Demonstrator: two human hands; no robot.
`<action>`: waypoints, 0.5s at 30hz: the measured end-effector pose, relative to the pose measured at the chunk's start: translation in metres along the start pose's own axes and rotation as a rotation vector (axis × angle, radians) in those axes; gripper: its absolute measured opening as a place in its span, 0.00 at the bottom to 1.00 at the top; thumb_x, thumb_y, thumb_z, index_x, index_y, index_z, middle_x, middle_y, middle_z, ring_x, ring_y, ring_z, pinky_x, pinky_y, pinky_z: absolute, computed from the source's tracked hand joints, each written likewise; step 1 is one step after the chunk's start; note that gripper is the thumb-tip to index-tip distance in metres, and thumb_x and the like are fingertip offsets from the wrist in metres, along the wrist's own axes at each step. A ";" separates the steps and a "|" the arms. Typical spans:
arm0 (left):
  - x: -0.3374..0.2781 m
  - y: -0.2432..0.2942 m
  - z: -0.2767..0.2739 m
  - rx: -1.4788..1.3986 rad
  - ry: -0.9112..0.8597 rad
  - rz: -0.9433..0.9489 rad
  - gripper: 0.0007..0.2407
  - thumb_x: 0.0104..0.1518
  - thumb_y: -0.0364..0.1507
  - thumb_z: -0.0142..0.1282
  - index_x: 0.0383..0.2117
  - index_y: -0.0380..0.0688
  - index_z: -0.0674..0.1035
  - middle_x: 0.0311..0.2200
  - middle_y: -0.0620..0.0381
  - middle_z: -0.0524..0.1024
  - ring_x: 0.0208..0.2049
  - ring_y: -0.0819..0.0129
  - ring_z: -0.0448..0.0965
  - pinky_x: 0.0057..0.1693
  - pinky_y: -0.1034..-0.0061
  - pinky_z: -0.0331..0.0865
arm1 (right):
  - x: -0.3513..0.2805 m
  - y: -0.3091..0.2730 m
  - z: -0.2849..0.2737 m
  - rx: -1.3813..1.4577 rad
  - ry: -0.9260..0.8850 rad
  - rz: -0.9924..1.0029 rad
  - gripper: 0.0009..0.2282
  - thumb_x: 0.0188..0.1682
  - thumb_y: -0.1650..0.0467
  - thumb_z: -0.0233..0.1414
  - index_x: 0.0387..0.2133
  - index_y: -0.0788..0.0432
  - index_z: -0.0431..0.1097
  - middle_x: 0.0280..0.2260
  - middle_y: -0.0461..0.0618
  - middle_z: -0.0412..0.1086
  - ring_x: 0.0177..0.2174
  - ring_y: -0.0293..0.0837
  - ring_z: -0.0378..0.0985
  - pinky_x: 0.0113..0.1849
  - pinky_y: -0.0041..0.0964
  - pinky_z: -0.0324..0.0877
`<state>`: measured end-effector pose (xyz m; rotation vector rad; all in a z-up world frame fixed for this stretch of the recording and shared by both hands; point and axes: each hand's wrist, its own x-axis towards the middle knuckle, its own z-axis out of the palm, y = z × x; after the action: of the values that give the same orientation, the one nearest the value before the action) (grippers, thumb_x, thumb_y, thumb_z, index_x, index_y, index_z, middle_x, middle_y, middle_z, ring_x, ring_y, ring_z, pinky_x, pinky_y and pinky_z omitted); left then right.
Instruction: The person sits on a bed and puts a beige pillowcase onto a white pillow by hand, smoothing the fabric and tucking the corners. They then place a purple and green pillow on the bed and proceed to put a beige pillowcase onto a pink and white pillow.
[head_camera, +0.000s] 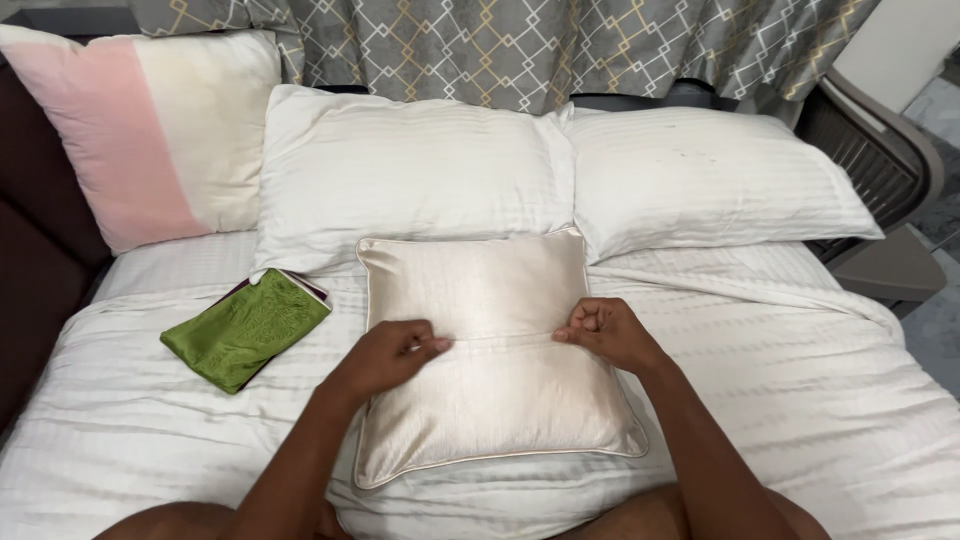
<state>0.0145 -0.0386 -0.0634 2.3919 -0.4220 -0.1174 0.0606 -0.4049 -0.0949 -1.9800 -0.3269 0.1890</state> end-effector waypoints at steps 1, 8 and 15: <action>-0.001 -0.007 -0.001 -0.134 -0.007 -0.086 0.19 0.61 0.44 0.57 0.24 0.39 0.80 0.14 0.59 0.66 0.17 0.69 0.64 0.30 0.72 0.60 | 0.002 0.003 0.000 0.039 0.057 -0.042 0.10 0.44 0.74 0.66 0.22 0.62 0.71 0.16 0.40 0.65 0.19 0.28 0.60 0.24 0.25 0.63; -0.006 -0.011 -0.011 -0.531 0.082 -0.104 0.10 0.54 0.37 0.64 0.34 0.46 0.86 0.17 0.65 0.69 0.19 0.78 0.61 0.29 0.77 0.56 | -0.016 -0.028 -0.013 0.264 0.052 -0.069 0.10 0.37 0.76 0.64 0.32 0.57 0.77 0.29 0.40 0.76 0.30 0.30 0.74 0.36 0.27 0.73; -0.022 0.034 -0.025 -0.107 0.185 -0.068 0.15 0.46 0.43 0.69 0.38 0.55 0.88 0.28 0.63 0.83 0.27 0.72 0.79 0.38 0.74 0.73 | -0.004 -0.014 -0.016 0.057 -0.095 -0.325 0.03 0.47 0.73 0.62 0.29 0.60 0.76 0.36 0.43 0.73 0.39 0.37 0.71 0.45 0.37 0.68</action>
<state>-0.0108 -0.0398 -0.0225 2.2874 -0.2416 0.0497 0.0587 -0.4141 -0.0756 -1.8358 -0.6904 0.0834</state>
